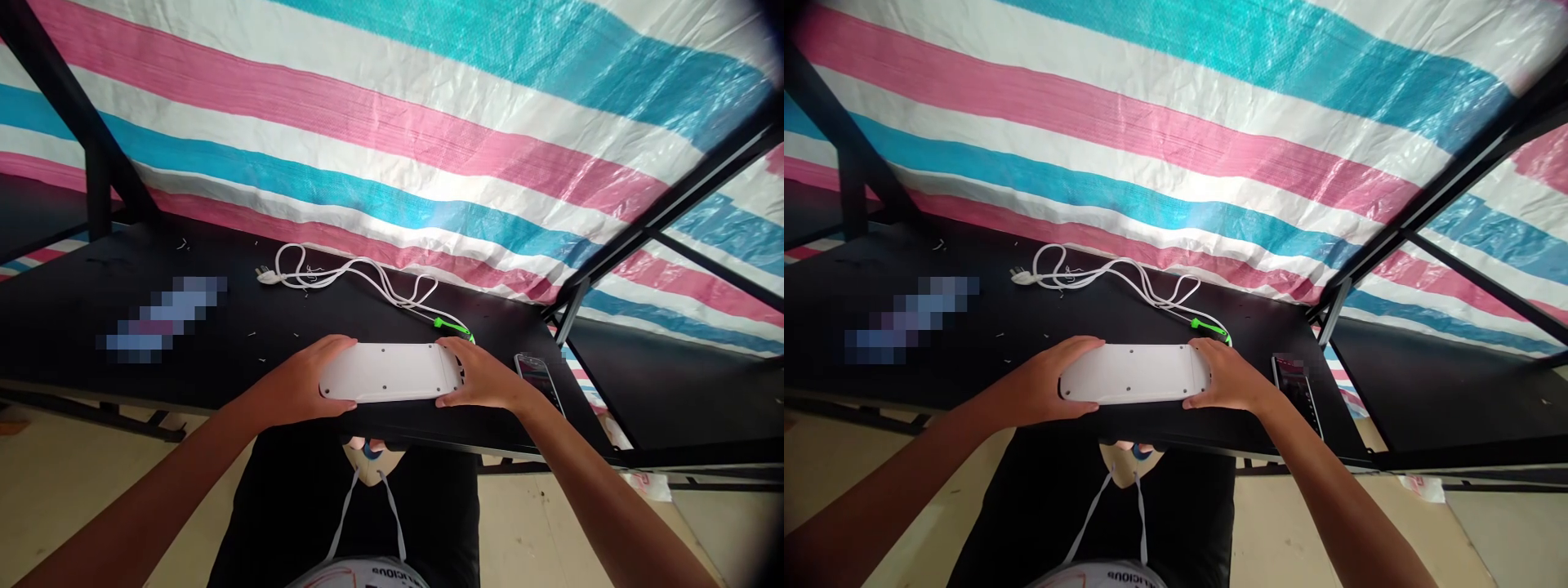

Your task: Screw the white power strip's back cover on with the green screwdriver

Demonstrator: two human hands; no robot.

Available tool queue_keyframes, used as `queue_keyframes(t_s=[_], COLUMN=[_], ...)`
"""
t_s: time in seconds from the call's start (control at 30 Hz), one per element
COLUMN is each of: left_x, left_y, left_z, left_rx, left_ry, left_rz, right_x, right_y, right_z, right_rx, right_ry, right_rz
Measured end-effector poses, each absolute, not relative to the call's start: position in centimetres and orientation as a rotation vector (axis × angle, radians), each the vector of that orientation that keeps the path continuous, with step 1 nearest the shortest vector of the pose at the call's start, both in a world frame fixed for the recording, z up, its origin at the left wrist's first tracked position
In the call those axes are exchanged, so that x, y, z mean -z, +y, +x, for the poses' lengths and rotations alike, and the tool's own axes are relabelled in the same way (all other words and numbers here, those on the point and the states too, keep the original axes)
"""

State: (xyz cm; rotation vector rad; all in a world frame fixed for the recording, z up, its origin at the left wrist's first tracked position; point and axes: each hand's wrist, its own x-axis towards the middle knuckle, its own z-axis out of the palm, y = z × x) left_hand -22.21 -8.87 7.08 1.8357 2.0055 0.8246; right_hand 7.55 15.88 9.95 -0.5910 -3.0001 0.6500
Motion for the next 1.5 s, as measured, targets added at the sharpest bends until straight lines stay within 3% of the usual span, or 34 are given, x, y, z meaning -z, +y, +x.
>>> queue_keyframes(t_s=[1.5], left_x=[-5.8], left_y=[-9.4], left_z=[-23.2], left_rx=[-0.809], left_ry=[1.97], left_rz=[1.781], right_x=[-10.6], right_y=[17.0], right_z=[9.0], right_rx=[-0.735], right_ry=[-2.997], right_rz=[-0.657])
